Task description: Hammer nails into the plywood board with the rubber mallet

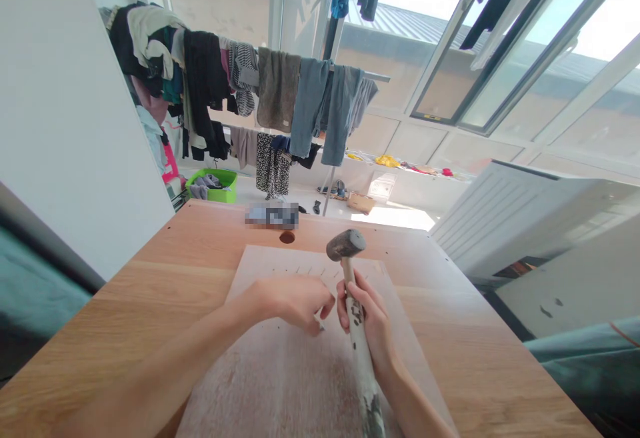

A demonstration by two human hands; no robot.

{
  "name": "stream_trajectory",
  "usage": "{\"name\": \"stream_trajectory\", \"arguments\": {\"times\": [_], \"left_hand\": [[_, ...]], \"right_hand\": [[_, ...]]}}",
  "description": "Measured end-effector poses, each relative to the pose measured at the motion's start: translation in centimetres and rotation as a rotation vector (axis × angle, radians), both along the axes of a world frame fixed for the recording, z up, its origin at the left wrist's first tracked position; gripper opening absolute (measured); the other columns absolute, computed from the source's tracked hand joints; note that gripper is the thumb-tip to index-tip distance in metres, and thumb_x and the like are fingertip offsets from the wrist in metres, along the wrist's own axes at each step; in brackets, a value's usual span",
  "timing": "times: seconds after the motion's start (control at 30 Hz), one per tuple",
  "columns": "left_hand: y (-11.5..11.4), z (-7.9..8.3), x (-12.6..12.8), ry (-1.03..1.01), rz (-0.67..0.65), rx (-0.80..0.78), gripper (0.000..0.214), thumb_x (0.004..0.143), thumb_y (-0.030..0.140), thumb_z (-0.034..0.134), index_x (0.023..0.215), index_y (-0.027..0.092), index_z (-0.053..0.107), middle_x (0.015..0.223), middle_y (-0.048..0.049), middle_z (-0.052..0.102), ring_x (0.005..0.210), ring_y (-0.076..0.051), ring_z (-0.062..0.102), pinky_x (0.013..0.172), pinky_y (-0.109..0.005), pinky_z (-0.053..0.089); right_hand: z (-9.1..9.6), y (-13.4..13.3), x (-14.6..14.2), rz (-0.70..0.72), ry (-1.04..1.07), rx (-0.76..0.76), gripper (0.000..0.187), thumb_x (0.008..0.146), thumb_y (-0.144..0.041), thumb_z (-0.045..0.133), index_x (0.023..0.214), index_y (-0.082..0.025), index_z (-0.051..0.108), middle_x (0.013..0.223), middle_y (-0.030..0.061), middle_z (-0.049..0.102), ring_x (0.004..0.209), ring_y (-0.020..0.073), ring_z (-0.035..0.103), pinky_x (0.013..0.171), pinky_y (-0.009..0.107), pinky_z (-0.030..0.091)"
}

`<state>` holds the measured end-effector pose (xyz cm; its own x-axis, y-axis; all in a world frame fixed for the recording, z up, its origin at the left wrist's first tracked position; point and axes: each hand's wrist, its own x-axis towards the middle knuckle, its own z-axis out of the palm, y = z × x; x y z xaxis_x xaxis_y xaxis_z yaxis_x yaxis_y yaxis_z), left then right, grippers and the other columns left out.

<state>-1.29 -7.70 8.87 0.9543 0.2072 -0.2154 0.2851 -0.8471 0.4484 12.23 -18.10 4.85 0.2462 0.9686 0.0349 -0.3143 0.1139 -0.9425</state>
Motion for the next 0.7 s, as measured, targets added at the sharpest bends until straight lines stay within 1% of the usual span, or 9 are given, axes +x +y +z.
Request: {"name": "stream_trajectory", "arguments": {"times": [0.1, 0.17, 0.27, 0.4, 0.47, 0.53, 0.6, 0.63, 0.7], "left_hand": [[-0.8, -0.8, 0.5, 0.037, 0.016, 0.027, 0.008, 0.066, 0.021, 0.071, 0.074, 0.021, 0.068, 0.069, 0.0009, 0.063, 0.056, -0.015, 0.053, 0.049, -0.026, 0.034], [-0.6, -0.8, 0.4, 0.032, 0.013, 0.041, 0.007, 0.066, 0.021, 0.071, 0.072, 0.021, 0.067, 0.066, 0.0011, 0.061, 0.056, -0.015, 0.052, 0.048, -0.026, 0.033], [0.4, 0.7, -0.4, -0.020, 0.020, 0.013, 0.007, 0.066, 0.020, 0.070, 0.071, 0.020, 0.066, 0.067, 0.0015, 0.060, 0.059, -0.015, 0.053, 0.050, -0.025, 0.034], [2.9, 3.3, -2.5, -0.219, 0.070, -0.081, 0.010, 0.069, 0.014, 0.064, 0.078, 0.019, 0.065, 0.074, 0.0023, 0.059, 0.068, -0.013, 0.055, 0.060, -0.023, 0.040], [4.4, 3.3, -3.6, -0.294, 0.110, -0.094, 0.010, 0.070, 0.015, 0.063, 0.079, 0.019, 0.065, 0.078, 0.0022, 0.058, 0.073, -0.013, 0.055, 0.066, -0.023, 0.041], [5.6, 2.1, -4.6, -0.363, 0.197, -0.095, 0.010, 0.071, 0.019, 0.063, 0.080, 0.019, 0.066, 0.084, 0.0009, 0.059, 0.077, -0.014, 0.055, 0.070, -0.024, 0.043], [6.4, -0.1, -5.3, -0.450, 0.361, -0.131, 0.011, 0.074, 0.025, 0.062, 0.081, 0.018, 0.065, 0.089, -0.0010, 0.061, 0.079, -0.015, 0.055, 0.072, -0.025, 0.044], [6.6, -1.3, -5.5, -0.462, 0.449, -0.163, 0.013, 0.075, 0.027, 0.060, 0.082, 0.017, 0.064, 0.087, -0.0010, 0.063, 0.077, -0.015, 0.056, 0.071, -0.025, 0.045], [6.6, -3.4, -5.8, -0.472, 0.611, -0.141, 0.015, 0.078, 0.030, 0.059, 0.082, 0.017, 0.063, 0.080, -0.0004, 0.065, 0.072, -0.014, 0.055, 0.069, -0.026, 0.044]], "right_hand": [[0.2, -0.1, -0.2, 0.017, -0.021, 0.014, 0.016, 0.089, -0.035, 0.057, 0.088, -0.019, 0.060, 0.070, -0.0039, 0.054, 0.039, 0.0053, 0.042, 0.035, 0.019, 0.033], [0.3, -0.2, -0.3, 0.021, -0.045, 0.017, 0.016, 0.089, -0.035, 0.056, 0.086, -0.019, 0.060, 0.072, -0.0038, 0.054, 0.039, 0.0050, 0.043, 0.035, 0.018, 0.033], [0.4, -0.2, -0.4, 0.017, -0.057, 0.009, 0.017, 0.090, -0.036, 0.056, 0.088, -0.019, 0.060, 0.074, -0.0035, 0.054, 0.039, 0.0047, 0.043, 0.035, 0.018, 0.033], [0.3, -0.1, -0.4, 0.019, -0.030, 0.001, 0.019, 0.089, -0.037, 0.057, 0.094, -0.019, 0.060, 0.075, -0.0037, 0.054, 0.039, 0.0044, 0.044, 0.034, 0.016, 0.032], [0.3, -0.1, -0.5, 0.014, -0.018, 0.004, 0.020, 0.089, -0.038, 0.057, 0.096, -0.019, 0.060, 0.075, -0.0039, 0.053, 0.039, 0.0042, 0.044, 0.033, 0.016, 0.031], [0.4, -0.1, -0.5, 0.013, -0.017, 0.013, 0.020, 0.089, -0.038, 0.058, 0.095, -0.019, 0.060, 0.075, -0.0037, 0.053, 0.039, 0.0042, 0.044, 0.033, 0.016, 0.031], [0.5, -0.1, -0.6, 0.022, -0.021, 0.016, 0.021, 0.088, -0.039, 0.058, 0.093, -0.019, 0.059, 0.075, -0.0036, 0.053, 0.039, 0.0042, 0.044, 0.034, 0.016, 0.032], [0.5, -0.2, -0.6, 0.029, -0.024, 0.016, 0.021, 0.088, -0.039, 0.058, 0.093, -0.019, 0.059, 0.075, -0.0036, 0.053, 0.039, 0.0042, 0.044, 0.034, 0.016, 0.032], [0.5, -0.2, -0.7, 0.038, -0.028, 0.018, 0.021, 0.089, -0.039, 0.058, 0.094, -0.019, 0.059, 0.075, -0.0037, 0.052, 0.039, 0.0041, 0.043, 0.034, 0.016, 0.032]]}}
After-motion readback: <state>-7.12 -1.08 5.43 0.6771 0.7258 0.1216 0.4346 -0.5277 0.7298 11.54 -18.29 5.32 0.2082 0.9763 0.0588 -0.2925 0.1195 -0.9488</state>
